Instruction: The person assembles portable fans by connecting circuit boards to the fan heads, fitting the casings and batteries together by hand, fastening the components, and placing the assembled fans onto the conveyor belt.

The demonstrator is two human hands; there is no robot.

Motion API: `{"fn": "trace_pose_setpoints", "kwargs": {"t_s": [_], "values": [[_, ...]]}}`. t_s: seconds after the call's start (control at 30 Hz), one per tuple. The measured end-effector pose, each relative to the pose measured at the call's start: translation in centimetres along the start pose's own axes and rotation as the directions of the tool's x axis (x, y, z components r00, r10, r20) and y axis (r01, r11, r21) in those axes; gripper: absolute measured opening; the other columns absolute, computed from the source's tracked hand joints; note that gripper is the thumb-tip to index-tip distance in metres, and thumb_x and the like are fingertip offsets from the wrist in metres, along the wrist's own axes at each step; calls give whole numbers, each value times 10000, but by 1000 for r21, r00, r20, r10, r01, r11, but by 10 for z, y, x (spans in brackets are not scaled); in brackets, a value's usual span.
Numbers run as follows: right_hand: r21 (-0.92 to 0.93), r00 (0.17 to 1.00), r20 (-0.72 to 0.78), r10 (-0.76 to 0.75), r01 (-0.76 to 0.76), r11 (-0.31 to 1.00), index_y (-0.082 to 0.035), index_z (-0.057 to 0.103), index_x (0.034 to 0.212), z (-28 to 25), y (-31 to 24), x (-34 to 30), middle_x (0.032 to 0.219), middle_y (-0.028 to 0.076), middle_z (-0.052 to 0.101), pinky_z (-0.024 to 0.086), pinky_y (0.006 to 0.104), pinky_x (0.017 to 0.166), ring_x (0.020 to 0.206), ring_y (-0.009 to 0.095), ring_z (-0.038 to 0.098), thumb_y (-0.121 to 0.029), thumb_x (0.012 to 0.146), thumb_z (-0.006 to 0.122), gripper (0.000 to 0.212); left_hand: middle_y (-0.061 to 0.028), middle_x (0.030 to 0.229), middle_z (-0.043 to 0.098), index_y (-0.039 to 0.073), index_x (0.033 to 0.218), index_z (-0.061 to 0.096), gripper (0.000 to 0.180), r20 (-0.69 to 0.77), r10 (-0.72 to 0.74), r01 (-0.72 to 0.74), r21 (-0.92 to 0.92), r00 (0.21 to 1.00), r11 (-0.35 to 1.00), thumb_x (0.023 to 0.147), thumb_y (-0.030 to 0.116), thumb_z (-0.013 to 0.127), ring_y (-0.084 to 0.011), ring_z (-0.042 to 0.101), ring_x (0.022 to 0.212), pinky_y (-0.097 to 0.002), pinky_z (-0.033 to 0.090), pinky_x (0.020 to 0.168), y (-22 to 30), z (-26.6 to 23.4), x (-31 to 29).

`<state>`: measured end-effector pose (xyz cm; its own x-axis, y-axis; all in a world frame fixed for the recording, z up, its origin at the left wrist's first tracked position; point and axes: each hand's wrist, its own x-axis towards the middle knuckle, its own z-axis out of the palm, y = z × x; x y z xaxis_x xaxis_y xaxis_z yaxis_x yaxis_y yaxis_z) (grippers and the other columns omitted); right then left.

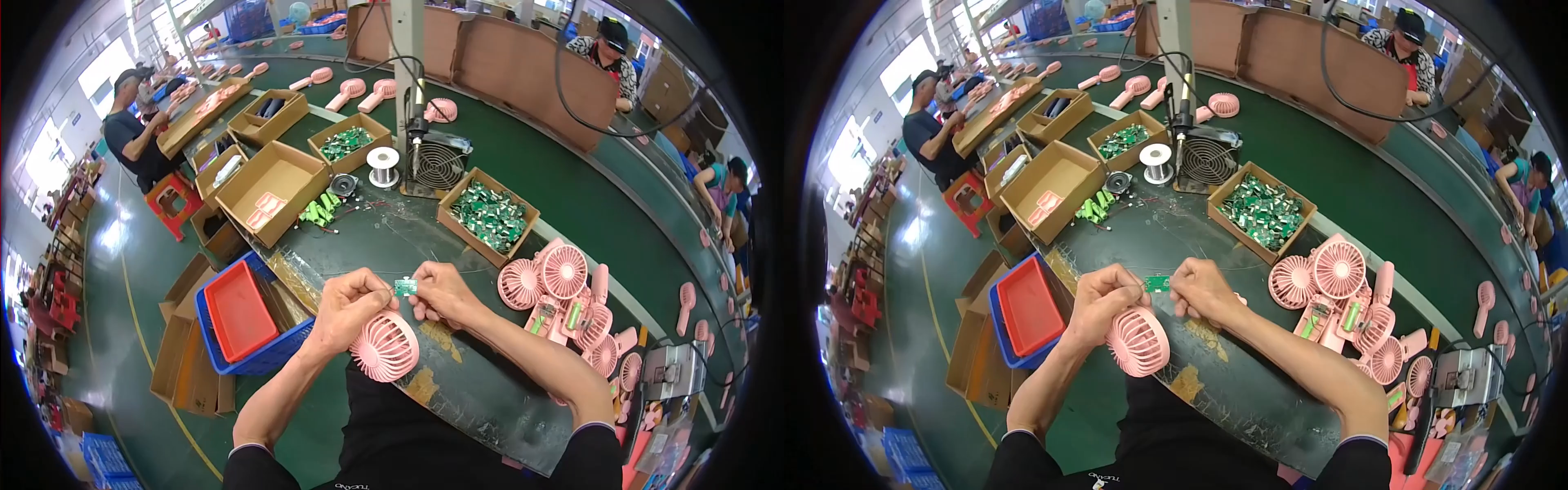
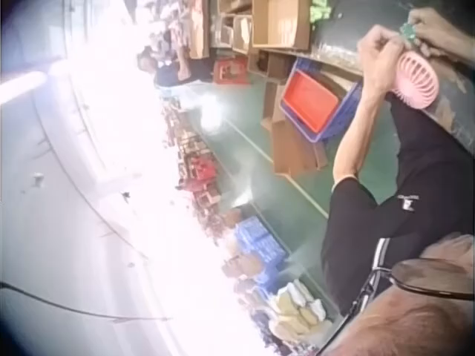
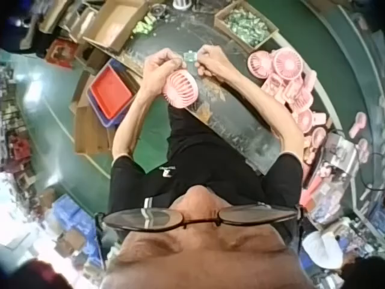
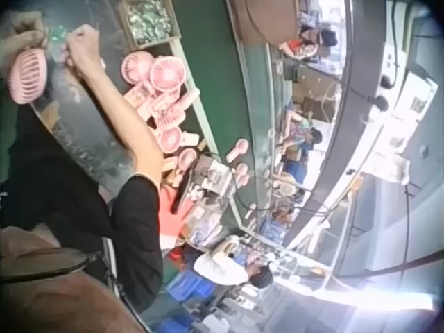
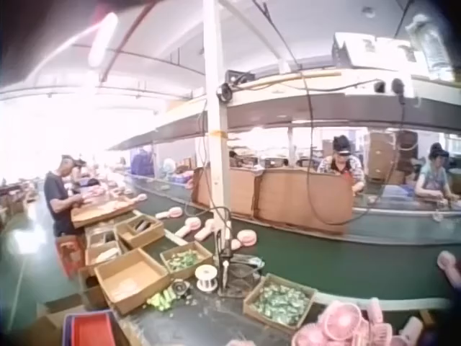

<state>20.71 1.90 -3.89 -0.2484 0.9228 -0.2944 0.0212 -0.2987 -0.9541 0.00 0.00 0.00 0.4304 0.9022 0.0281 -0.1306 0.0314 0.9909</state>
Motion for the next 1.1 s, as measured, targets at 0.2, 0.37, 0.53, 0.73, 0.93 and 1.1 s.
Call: {"fn": "trace_pose_setpoints", "kwargs": {"t_s": [0.2, 0.37, 0.53, 0.73, 0.93, 1.1], "values": [[-297, 956, -24, -293, 273, 915, 43, 609, 907, -31, -6, -27, 772, 124, 675, 477, 266, 429, 523, 159, 629, -222, 921, 584, 266, -70, 754, 643, -8, 798, 610, 57, 16, 53, -55, 152, 998, 987, 829, 32, 586, -121, 597, 684, -265, 482, 628, 6, 31, -3], [60, 965, -67, -253, 257, 965, 61, 583, 983, -32, -14, -113, 741, 120, 656, 473, 275, 479, 582, 142, 635, -281, 901, 640, 356, -115, 744, 625, -26, 772, 553, 73, 96, 20, -18, -22, 995, 1000, 836, -24, 518, -152, 605, 625, -273, 520, 588, -4, 51, -11], [2, 920, -342, -191, 204, 979, 13, 518, 1040, -34, 27, -201, 726, 47, 591, 419, 241, 489, 565, 78, 544, -161, 932, 624, 230, -105, 723, 592, -11, 738, 523, 101, 386, -191, 216, -21, 902, 976, 839, 0, 525, -159, 602, 607, -265, 502, 568, -30, 129, -3], [179, 772, -632, -69, 231, 956, -6, 560, 958, -22, 80, -250, 717, 6, 583, 411, 212, 494, 580, 44, 525, -74, 930, 610, 89, -114, 762, 640, -19, 783, 576, 103, 546, -333, 346, 83, 768, 934, 878, 2, 539, -156, 620, 652, -270, 508, 601, -67, 167, -22], [38, 664, -742, -91, 178, 983, 28, 570, 939, -22, 100, -277, 743, 50, 628, 454, 215, 509, 588, 64, 569, 3, 915, 586, 38, -65, 845, 680, -24, 884, 614, 116, 640, -481, 412, 269, 599, 871, 925, 82, 589, -91, 618, 765, -241, 500, 688, -76, 188, -10], [-62, 640, -749, -170, 188, 980, 31, 564, 937, -22, 106, -269, 727, 52, 626, 445, 214, 487, 565, 71, 569, 16, 909, 584, 37, -66, 855, 681, -27, 879, 617, 105, 651, -539, 466, 305, 535, 831, 925, 64, 591, -95, 629, 777, -241, 508, 697, -78, 184, 4]]}}
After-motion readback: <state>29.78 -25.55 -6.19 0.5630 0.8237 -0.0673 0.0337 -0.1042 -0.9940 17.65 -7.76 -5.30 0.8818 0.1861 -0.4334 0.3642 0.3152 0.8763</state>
